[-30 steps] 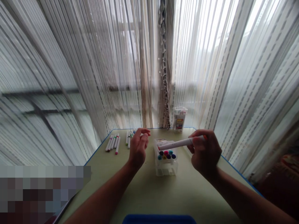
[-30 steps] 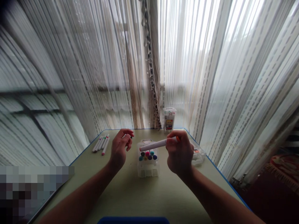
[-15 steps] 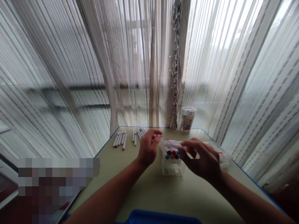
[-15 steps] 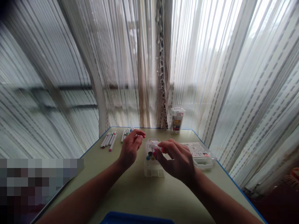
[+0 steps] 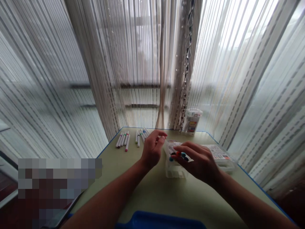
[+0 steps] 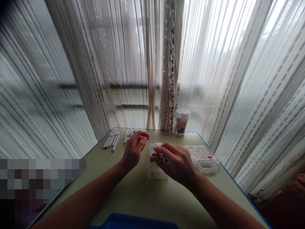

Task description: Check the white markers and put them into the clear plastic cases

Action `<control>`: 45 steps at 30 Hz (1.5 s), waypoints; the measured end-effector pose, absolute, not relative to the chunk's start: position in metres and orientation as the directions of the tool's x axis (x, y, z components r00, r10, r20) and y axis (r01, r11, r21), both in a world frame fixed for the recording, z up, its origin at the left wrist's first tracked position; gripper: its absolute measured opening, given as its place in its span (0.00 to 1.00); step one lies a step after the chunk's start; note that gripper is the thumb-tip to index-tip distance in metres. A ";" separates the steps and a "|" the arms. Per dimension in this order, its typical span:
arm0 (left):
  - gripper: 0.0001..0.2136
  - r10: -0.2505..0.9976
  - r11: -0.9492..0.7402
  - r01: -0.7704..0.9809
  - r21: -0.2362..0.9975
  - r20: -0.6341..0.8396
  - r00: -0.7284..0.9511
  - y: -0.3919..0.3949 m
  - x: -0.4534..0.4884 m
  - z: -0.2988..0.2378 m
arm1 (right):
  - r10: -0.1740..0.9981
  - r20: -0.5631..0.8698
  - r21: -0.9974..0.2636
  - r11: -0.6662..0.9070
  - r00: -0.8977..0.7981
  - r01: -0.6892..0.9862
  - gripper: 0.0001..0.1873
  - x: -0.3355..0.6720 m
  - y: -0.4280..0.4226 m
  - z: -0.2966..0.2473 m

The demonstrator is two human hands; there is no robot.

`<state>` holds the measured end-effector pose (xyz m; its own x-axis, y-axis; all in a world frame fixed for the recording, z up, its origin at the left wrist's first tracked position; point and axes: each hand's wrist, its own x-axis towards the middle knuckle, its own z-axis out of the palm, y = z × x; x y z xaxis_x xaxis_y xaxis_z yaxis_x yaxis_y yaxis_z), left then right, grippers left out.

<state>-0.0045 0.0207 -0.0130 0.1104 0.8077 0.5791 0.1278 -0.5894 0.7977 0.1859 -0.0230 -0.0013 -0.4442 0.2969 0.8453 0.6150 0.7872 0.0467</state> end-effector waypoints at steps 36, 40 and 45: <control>0.15 0.806 -0.590 0.287 0.755 0.531 0.261 0.019 -0.007 -0.008 | 0.790 0.608 -0.662 0.561 -0.081 0.497 0.25 0.205 0.000 -0.005; 0.19 0.849 -0.512 0.259 0.819 0.436 0.300 0.016 -0.005 -0.008 | 0.881 0.445 -0.794 0.471 -0.162 0.384 0.28 0.205 0.002 -0.005; 0.21 0.918 -0.322 0.147 0.935 0.270 0.292 0.016 0.001 -0.014 | 0.935 0.279 -0.927 0.322 -0.220 0.194 0.30 0.204 0.007 -0.010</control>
